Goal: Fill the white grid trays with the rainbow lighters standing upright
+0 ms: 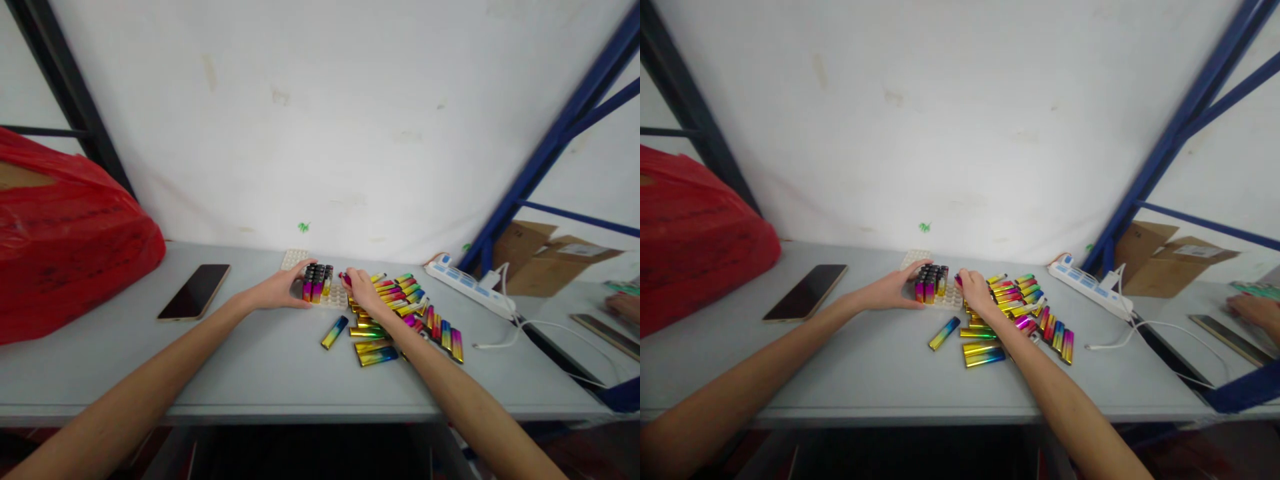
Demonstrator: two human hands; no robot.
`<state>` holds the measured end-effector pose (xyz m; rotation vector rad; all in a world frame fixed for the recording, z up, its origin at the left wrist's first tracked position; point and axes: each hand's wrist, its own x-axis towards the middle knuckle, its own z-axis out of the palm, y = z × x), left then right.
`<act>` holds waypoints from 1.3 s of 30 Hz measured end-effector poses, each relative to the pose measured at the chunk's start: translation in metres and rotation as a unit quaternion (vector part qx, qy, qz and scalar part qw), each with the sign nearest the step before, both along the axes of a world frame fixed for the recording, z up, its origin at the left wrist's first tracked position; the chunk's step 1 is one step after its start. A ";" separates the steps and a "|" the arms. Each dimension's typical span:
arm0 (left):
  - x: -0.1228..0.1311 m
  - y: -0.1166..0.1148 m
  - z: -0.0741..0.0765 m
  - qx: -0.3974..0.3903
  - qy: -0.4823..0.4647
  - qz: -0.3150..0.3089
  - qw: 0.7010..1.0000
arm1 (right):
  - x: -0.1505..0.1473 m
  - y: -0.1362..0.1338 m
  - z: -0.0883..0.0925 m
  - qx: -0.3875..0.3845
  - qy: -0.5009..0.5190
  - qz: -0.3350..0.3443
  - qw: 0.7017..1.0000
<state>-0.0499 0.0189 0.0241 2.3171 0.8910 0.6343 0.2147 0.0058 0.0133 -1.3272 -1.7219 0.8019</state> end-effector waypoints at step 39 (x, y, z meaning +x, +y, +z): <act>0.000 -0.002 0.002 0.013 0.014 0.013 1.000 | 0.001 -0.015 0.010 0.230 -0.154 0.031 0.960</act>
